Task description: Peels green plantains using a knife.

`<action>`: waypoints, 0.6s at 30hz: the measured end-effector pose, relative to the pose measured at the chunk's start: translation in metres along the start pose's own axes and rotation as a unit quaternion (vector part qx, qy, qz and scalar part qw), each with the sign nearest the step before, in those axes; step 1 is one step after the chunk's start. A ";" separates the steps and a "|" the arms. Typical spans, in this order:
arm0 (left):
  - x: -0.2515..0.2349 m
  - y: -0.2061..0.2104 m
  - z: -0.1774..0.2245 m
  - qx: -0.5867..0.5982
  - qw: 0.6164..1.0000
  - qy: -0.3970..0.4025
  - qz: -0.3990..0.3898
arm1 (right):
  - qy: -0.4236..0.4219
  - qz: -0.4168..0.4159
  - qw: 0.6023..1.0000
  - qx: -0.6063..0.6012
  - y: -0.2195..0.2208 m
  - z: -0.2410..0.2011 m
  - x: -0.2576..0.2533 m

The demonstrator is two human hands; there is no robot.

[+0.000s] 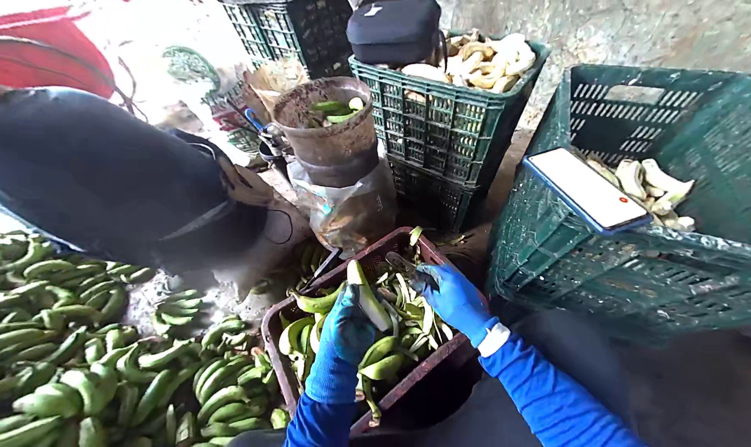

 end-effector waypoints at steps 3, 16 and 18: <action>-0.003 -0.011 0.004 0.090 0.992 -0.013 0.087 | -0.148 0.002 0.987 -0.057 0.010 -0.011 0.019; 0.011 0.011 -0.005 -0.019 0.993 -0.018 -0.118 | -0.147 -0.071 0.974 -0.158 0.025 -0.011 0.003; 0.013 0.012 -0.005 -0.050 0.988 -0.024 -0.142 | -0.038 -0.091 0.984 -0.146 0.026 0.004 -0.014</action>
Point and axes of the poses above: each hand's wrist, its own x-axis away from the middle knuckle, its own y-axis out of the palm, z = x × y, the point moved 5 cm from there along -x, towards the middle knuckle, and after that the axes turned 8 degrees about -x, right-handed, at the moved point
